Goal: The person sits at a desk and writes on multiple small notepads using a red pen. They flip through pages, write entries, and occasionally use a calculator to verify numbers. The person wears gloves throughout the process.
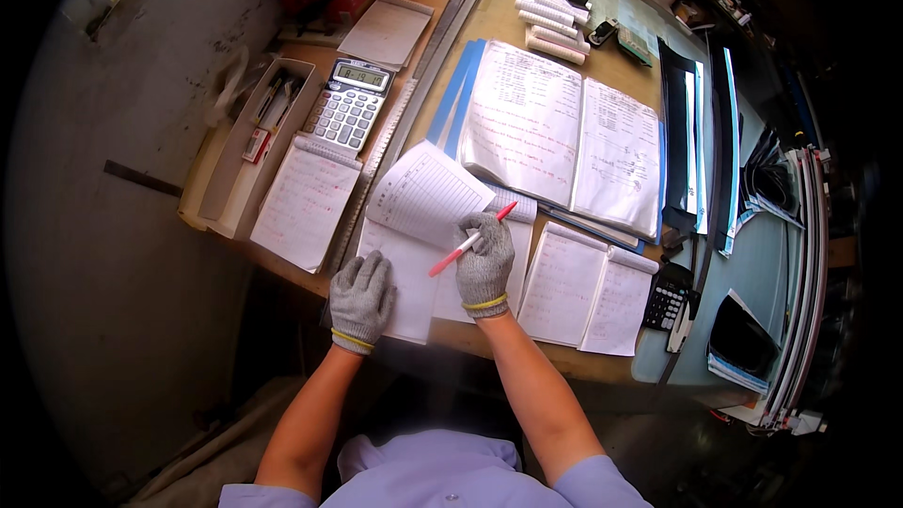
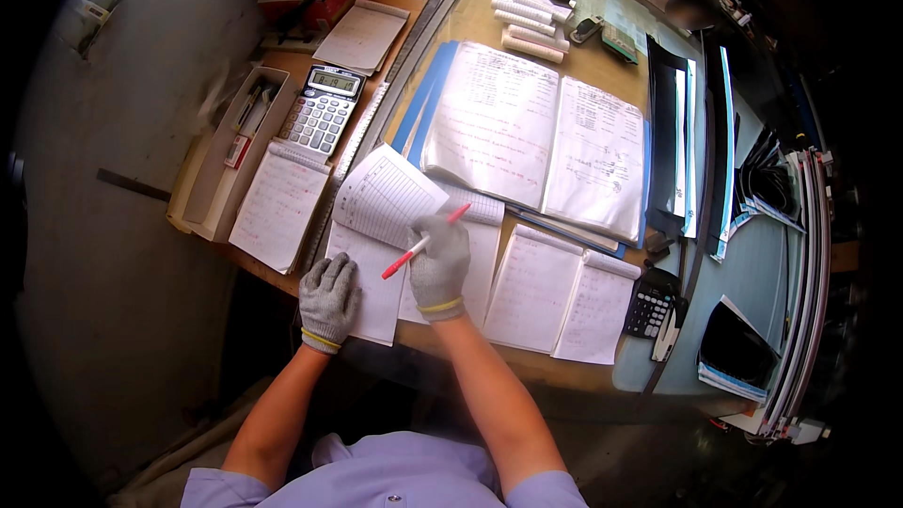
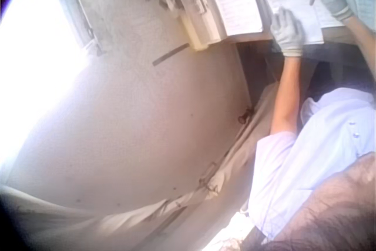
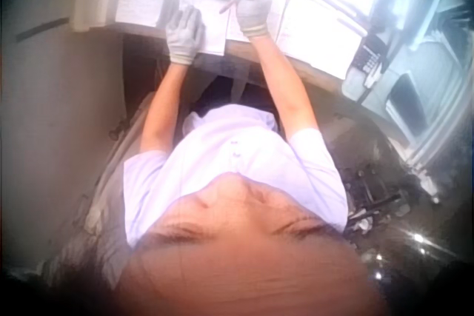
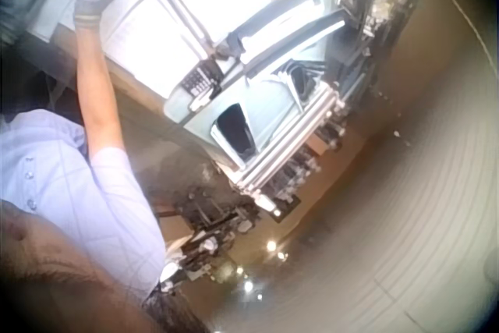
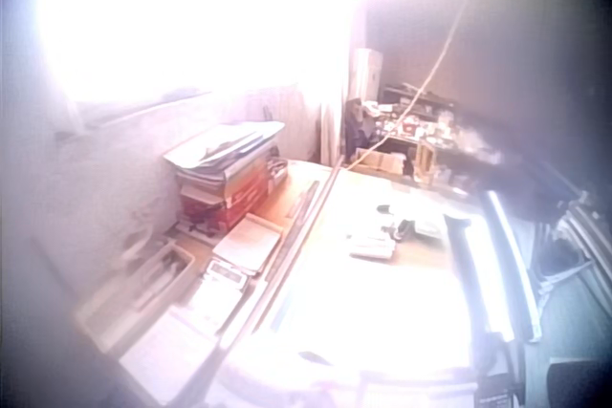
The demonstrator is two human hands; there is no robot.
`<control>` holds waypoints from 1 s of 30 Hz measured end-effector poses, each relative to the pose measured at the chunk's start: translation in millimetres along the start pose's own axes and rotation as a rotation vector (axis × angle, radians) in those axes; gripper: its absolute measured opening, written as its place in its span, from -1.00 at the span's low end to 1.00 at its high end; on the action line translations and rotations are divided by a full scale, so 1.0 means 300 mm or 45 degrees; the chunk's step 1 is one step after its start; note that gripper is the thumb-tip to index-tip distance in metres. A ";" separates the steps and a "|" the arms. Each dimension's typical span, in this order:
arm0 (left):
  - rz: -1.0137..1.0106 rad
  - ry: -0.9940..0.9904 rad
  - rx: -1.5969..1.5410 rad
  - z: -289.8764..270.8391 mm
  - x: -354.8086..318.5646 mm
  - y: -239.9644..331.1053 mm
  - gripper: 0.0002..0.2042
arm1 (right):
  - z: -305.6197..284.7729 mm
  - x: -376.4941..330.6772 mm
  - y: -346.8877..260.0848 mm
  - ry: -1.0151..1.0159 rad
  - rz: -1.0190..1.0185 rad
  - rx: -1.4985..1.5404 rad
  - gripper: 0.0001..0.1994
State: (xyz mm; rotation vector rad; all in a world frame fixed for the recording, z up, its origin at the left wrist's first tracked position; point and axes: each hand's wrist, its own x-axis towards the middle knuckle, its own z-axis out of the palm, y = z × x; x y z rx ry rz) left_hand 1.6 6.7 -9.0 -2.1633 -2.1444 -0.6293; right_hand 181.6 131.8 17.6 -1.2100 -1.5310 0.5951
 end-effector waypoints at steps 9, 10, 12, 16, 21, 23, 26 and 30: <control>0.051 0.110 0.018 0.023 -0.016 -0.014 -0.63 | -0.002 -0.017 -0.018 -0.045 0.030 0.040 -0.74; 0.053 0.111 0.024 0.024 -0.018 -0.015 -0.63 | -0.003 -0.022 -0.024 -0.064 0.029 0.061 -0.74; 0.059 0.112 0.035 0.026 -0.021 -0.018 -0.63 | -0.014 -0.050 -0.043 -0.126 0.017 0.110 -0.74; 0.066 0.128 0.020 0.022 -0.012 -0.013 -0.70 | -0.053 -0.116 -0.063 -0.310 -0.315 0.046 -0.75; 0.032 0.125 -0.102 0.041 -0.024 -0.028 -0.74 | -0.060 -0.205 -0.008 -0.573 -0.383 0.042 -0.76; 0.035 0.151 -0.072 0.050 -0.034 -0.030 -0.69 | -0.055 -0.226 0.003 -0.594 -0.384 0.007 -0.77; 0.040 0.169 -0.083 0.054 -0.035 -0.030 -0.68 | -0.055 -0.235 0.005 -0.585 -0.386 -0.010 -0.79; 0.031 0.196 -0.081 0.050 -0.022 -0.019 -0.71 | -0.062 -0.237 0.005 -0.582 -0.392 -0.030 -0.78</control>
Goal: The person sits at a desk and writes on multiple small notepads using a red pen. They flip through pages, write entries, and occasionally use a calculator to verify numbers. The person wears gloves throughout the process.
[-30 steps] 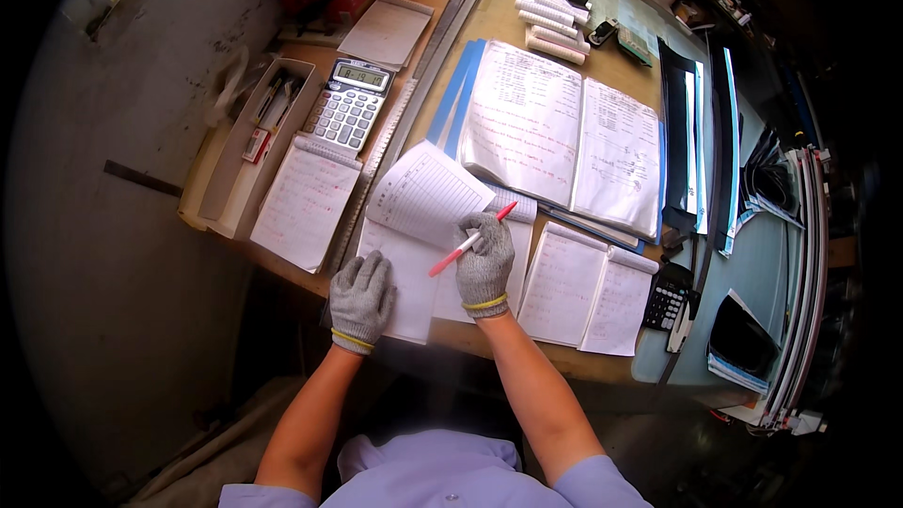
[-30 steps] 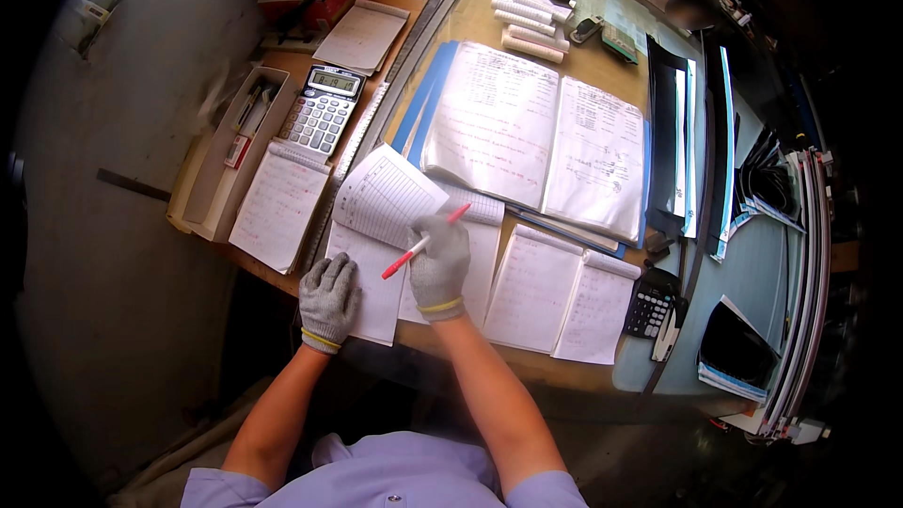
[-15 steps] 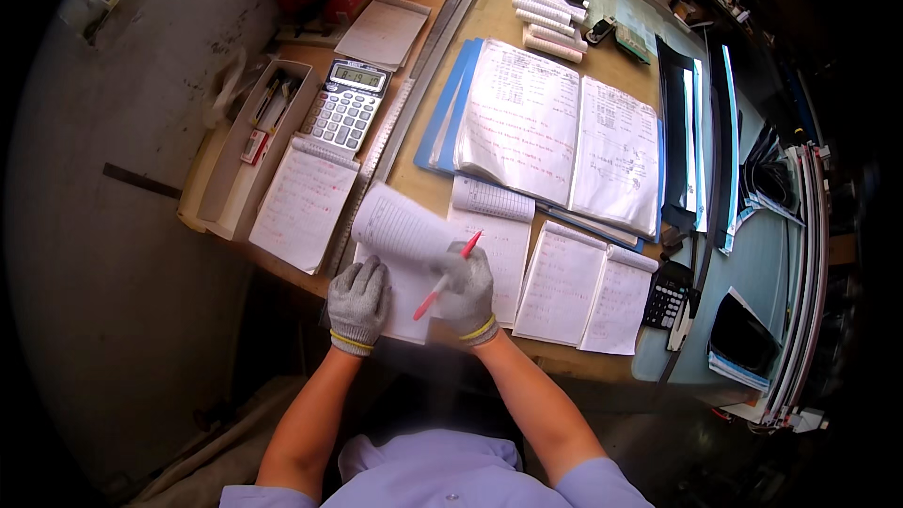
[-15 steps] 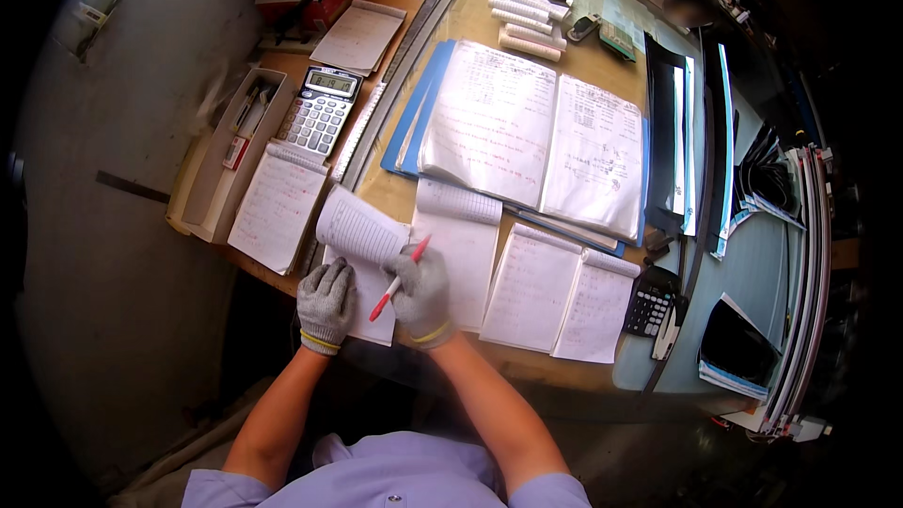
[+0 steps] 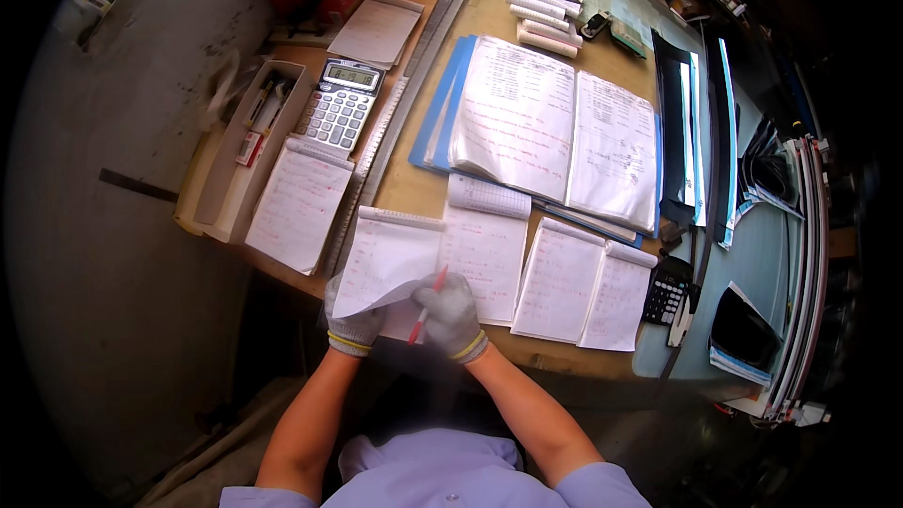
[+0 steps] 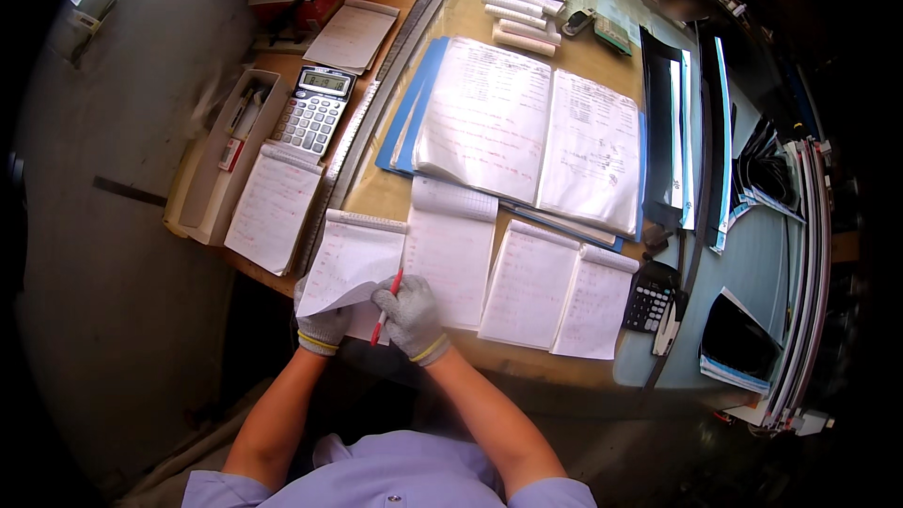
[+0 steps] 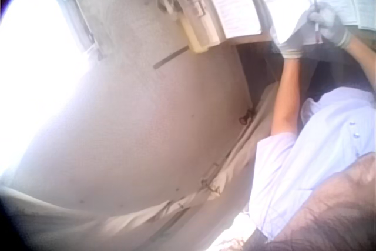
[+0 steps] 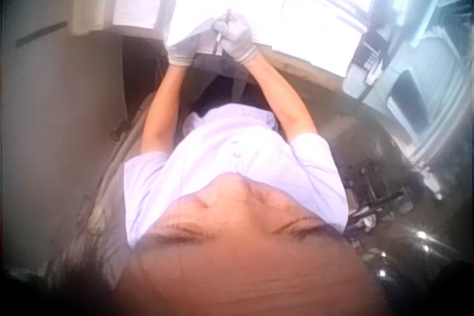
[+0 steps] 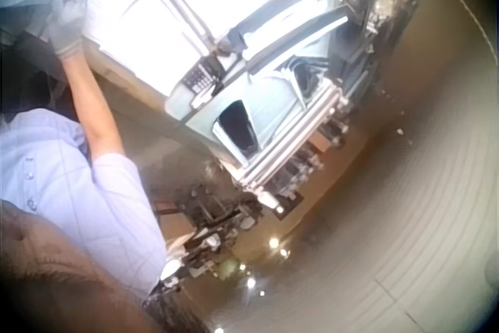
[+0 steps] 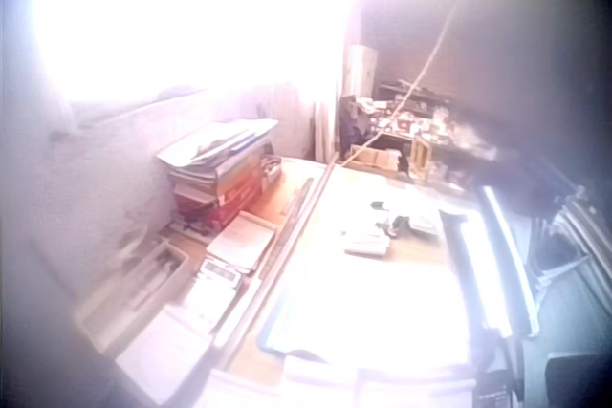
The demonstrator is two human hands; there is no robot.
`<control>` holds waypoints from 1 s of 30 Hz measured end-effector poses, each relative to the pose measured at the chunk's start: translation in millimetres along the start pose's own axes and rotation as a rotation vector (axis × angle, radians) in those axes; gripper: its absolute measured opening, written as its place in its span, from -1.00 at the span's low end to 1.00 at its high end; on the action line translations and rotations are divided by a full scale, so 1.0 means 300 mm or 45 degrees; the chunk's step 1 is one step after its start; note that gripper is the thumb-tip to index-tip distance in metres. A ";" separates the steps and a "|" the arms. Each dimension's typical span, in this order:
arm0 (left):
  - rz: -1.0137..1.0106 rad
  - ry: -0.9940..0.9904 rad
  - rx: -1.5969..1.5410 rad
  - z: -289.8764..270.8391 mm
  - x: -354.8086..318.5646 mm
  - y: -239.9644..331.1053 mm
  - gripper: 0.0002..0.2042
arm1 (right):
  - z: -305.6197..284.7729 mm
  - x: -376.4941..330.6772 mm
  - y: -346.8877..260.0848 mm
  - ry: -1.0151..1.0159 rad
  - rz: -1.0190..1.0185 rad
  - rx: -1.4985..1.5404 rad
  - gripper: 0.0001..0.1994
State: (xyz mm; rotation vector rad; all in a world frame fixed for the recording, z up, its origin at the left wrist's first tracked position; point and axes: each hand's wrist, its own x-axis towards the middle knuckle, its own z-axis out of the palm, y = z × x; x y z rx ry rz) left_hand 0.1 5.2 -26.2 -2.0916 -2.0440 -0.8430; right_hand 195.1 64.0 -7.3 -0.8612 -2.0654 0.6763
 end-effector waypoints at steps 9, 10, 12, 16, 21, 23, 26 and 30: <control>0.040 0.125 -0.164 -0.030 0.062 0.018 -0.81 | -0.007 -0.016 -0.011 -0.021 0.055 0.029 -0.81; 0.027 0.146 -0.183 -0.022 0.063 0.028 -0.82 | -0.018 -0.010 -0.024 -0.031 0.067 0.021 -0.84; -0.059 0.083 -0.314 -0.034 0.073 0.040 -0.82 | -0.034 -0.017 -0.036 -0.038 0.070 0.020 -0.84; 0.026 0.145 -0.246 -0.024 0.070 0.028 -0.79 | -0.059 -0.070 -0.051 0.013 0.078 0.039 -0.79; -0.262 -0.040 -0.399 0.018 -0.008 -0.007 -0.70 | -0.107 -0.210 -0.027 0.103 0.229 -0.023 -0.70; -0.570 -0.246 -0.751 0.006 -0.001 -0.014 -0.70 | -0.117 -0.276 0.011 0.146 0.332 0.032 -0.69; -0.457 -0.247 -0.544 0.126 -0.182 -0.156 -0.56 | -0.236 -0.287 0.015 0.197 0.307 -0.097 -0.69; -0.168 -0.048 -0.131 0.145 -0.155 -0.117 -0.58 | -0.302 -0.395 0.068 0.356 0.498 0.065 -0.72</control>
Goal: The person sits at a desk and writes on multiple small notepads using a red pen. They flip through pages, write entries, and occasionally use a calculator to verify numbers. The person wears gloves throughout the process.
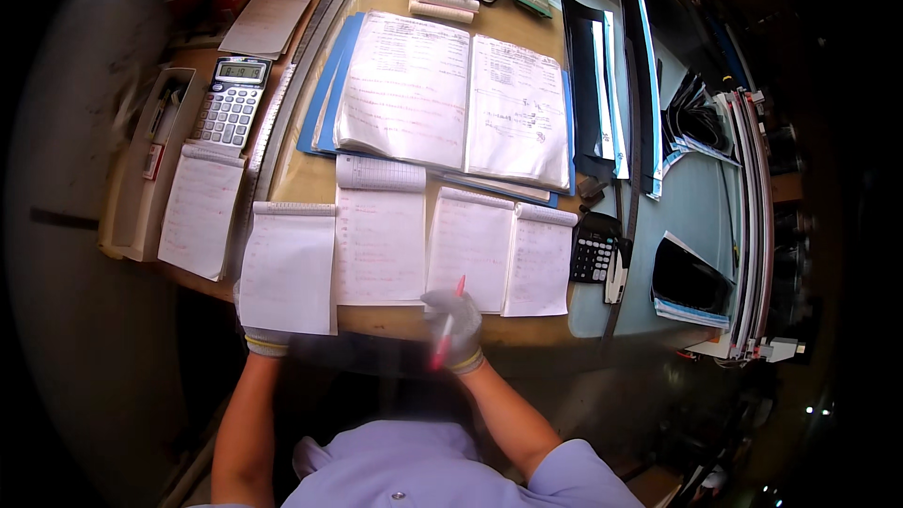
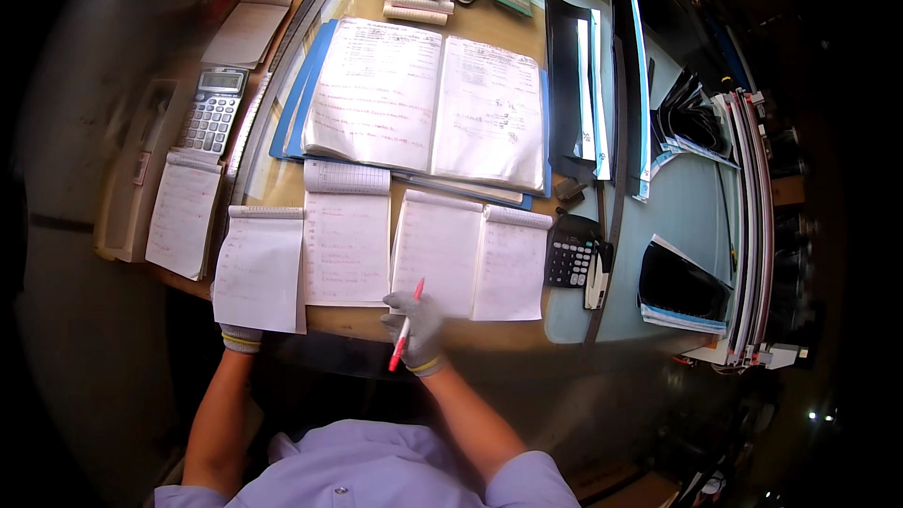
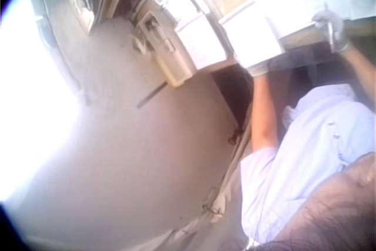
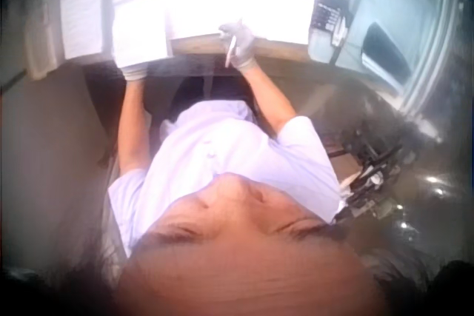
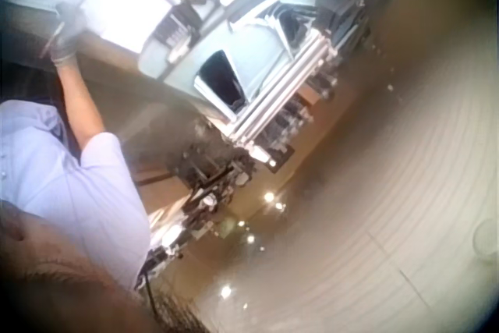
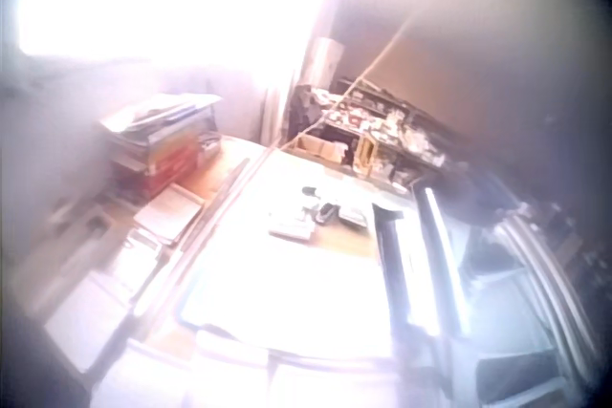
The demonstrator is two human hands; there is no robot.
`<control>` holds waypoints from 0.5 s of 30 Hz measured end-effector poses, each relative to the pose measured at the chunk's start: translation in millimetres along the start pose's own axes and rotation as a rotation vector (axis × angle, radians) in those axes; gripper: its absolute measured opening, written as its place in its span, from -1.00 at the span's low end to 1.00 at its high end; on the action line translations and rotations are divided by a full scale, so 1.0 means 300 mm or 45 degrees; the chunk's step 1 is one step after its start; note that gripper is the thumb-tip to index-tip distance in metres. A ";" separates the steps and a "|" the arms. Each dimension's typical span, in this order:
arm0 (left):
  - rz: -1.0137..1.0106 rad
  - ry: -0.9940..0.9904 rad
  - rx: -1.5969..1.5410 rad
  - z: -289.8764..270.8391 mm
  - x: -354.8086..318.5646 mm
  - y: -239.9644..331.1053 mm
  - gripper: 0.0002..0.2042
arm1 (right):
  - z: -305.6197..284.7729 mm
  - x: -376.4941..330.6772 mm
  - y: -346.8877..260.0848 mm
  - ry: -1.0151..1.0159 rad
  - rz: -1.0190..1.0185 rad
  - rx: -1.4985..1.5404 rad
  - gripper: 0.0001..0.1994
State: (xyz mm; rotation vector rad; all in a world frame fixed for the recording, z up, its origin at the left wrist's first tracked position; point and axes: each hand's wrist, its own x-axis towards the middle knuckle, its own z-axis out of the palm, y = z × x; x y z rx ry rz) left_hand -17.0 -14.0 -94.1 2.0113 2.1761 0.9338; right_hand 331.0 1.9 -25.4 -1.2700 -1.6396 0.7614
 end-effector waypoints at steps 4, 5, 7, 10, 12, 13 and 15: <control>-0.022 0.057 0.007 0.025 -0.045 -0.049 -0.56 | -0.054 0.025 -0.034 0.201 0.202 -0.004 -0.52; -0.073 0.041 -0.048 0.036 -0.054 -0.062 -0.55 | -0.068 0.027 -0.032 0.240 0.297 -0.005 -0.48; -0.138 0.011 -0.129 0.046 -0.066 -0.082 -0.53 | -0.100 0.047 0.005 0.270 0.108 -0.146 -0.49; -0.146 0.015 -0.174 0.057 -0.081 -0.108 -0.52 | -0.129 0.062 0.028 0.302 0.074 -0.154 -0.60; -0.105 0.054 -0.143 0.074 -0.101 -0.135 -0.52 | -0.118 0.077 0.003 0.392 0.280 0.081 -0.73; -0.083 0.060 -0.123 0.075 -0.099 -0.131 -0.52 | -0.112 0.079 -0.005 0.438 0.384 0.196 -0.79; -0.083 0.035 -0.095 0.066 -0.096 -0.130 -0.51 | -0.109 0.071 0.016 0.478 0.428 0.165 -0.92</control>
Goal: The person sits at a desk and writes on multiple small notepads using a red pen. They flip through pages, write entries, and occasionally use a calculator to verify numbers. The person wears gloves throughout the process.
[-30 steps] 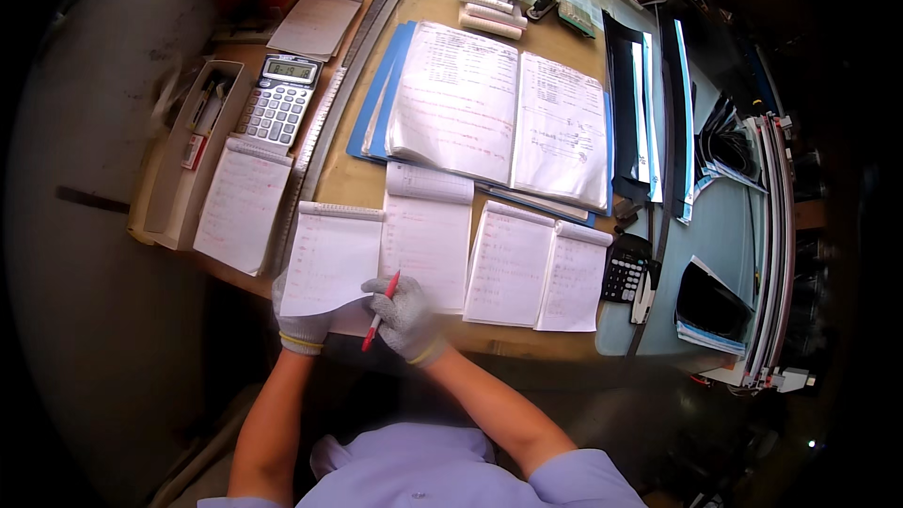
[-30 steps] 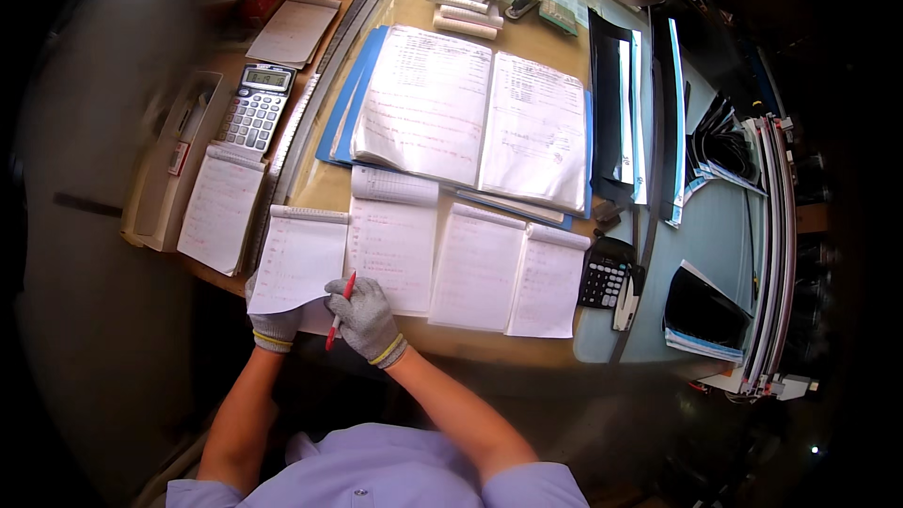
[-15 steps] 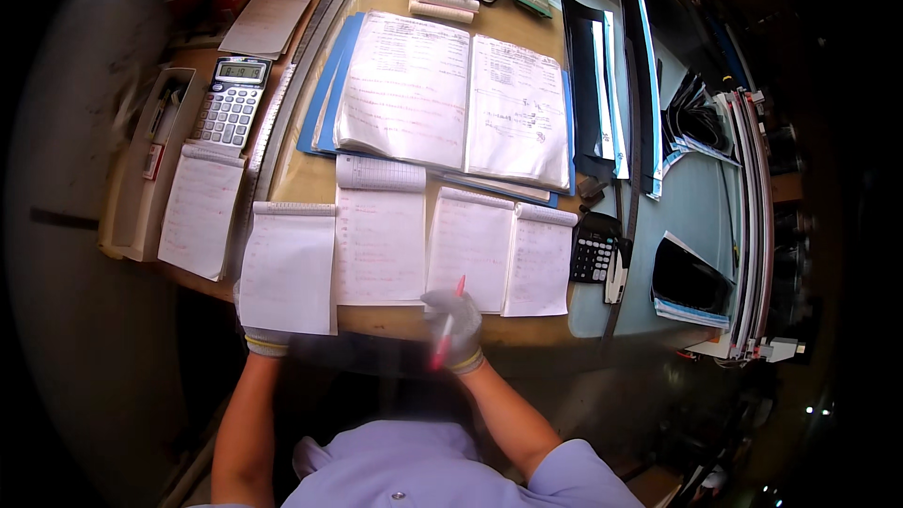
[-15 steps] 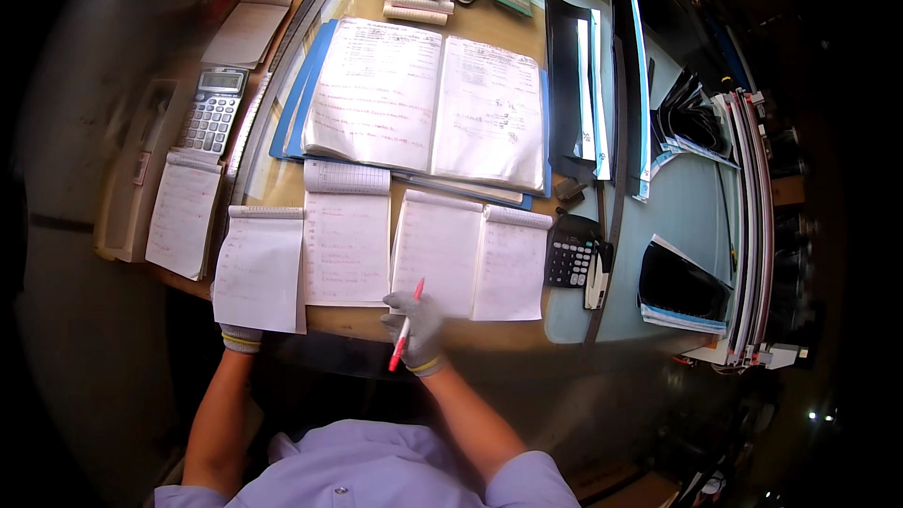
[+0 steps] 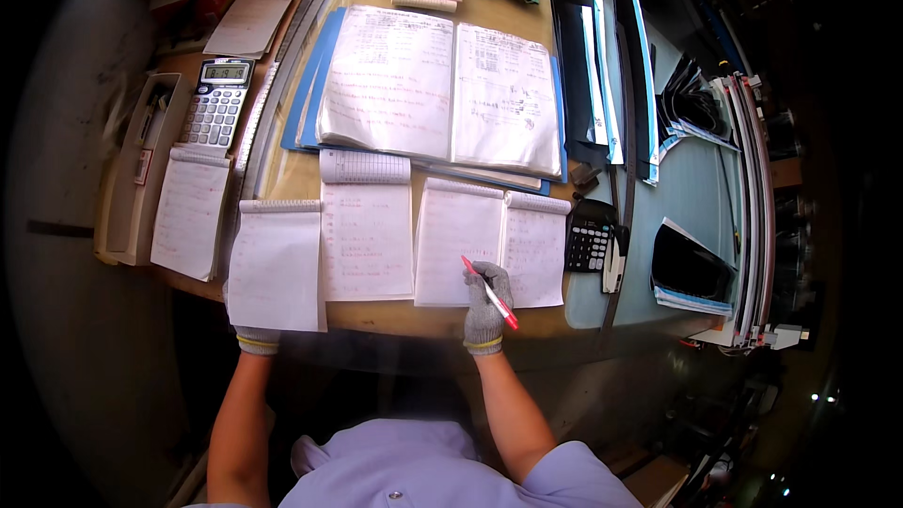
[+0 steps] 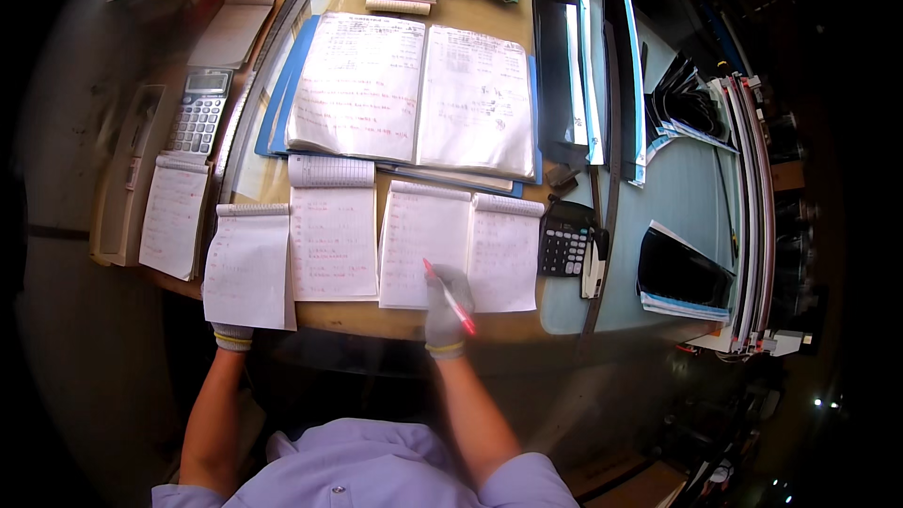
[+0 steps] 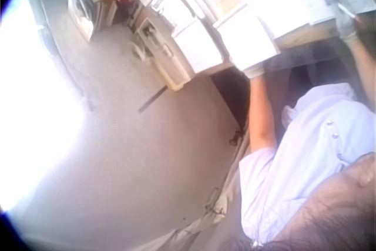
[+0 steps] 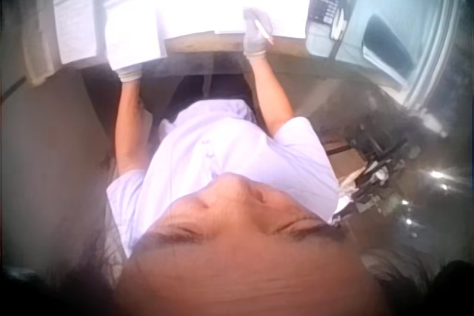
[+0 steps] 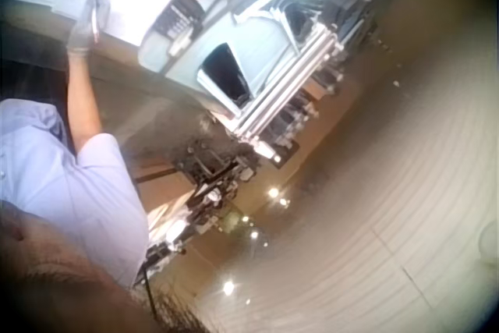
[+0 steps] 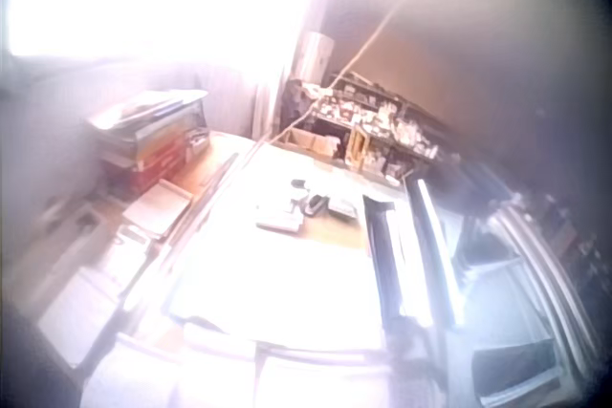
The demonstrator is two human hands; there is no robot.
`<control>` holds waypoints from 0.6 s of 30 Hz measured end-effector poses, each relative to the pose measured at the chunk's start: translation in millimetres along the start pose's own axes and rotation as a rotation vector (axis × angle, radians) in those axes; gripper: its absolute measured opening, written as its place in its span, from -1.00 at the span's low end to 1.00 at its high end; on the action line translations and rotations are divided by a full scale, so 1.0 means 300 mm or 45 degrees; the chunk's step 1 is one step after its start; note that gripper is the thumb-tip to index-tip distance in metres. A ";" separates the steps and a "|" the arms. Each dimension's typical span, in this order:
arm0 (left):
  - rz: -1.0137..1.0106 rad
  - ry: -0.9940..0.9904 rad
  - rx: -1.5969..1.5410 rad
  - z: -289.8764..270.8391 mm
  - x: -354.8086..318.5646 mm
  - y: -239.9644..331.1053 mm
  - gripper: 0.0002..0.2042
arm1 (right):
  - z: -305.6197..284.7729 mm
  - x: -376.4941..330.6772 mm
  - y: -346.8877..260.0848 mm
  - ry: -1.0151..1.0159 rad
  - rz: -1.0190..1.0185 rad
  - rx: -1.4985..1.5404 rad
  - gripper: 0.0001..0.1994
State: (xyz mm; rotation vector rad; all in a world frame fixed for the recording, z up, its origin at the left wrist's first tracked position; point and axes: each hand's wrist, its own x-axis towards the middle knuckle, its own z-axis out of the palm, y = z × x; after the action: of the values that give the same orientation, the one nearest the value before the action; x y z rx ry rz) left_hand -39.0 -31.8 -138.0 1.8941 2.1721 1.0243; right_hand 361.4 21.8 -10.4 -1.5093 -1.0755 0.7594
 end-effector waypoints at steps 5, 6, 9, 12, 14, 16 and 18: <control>-0.129 -0.015 -0.083 -0.021 0.003 0.035 -0.48 | -0.001 -0.008 0.064 -0.012 -0.002 -0.055 -0.92; -0.134 -0.014 -0.089 -0.020 0.003 0.032 -0.48 | 0.001 -0.012 0.064 -0.002 0.049 0.054 -0.93; -0.147 -0.009 -0.117 -0.011 -0.008 0.015 -0.48 | 0.006 -0.020 0.059 0.015 0.153 0.252 -0.94; -0.153 -0.002 -0.161 -0.008 -0.013 0.009 -0.48 | -0.003 -0.023 0.064 0.002 0.171 0.227 -0.95; -0.159 0.001 -0.184 -0.009 -0.018 0.006 -0.48 | -0.005 -0.023 0.068 -0.009 0.195 0.249 -0.95; -0.164 0.004 -0.206 -0.007 -0.020 0.002 -0.48 | -0.005 -0.023 0.065 -0.012 0.196 0.242 -0.95; -0.174 0.006 -0.224 -0.008 -0.024 -0.002 -0.48 | -0.004 -0.023 0.073 -0.014 0.182 0.215 -0.95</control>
State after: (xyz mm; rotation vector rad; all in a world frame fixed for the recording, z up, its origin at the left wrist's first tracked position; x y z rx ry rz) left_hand -39.0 -39.3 -138.9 1.6460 2.1021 1.1523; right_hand 364.9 14.7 -32.0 -1.4494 -0.8949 0.9357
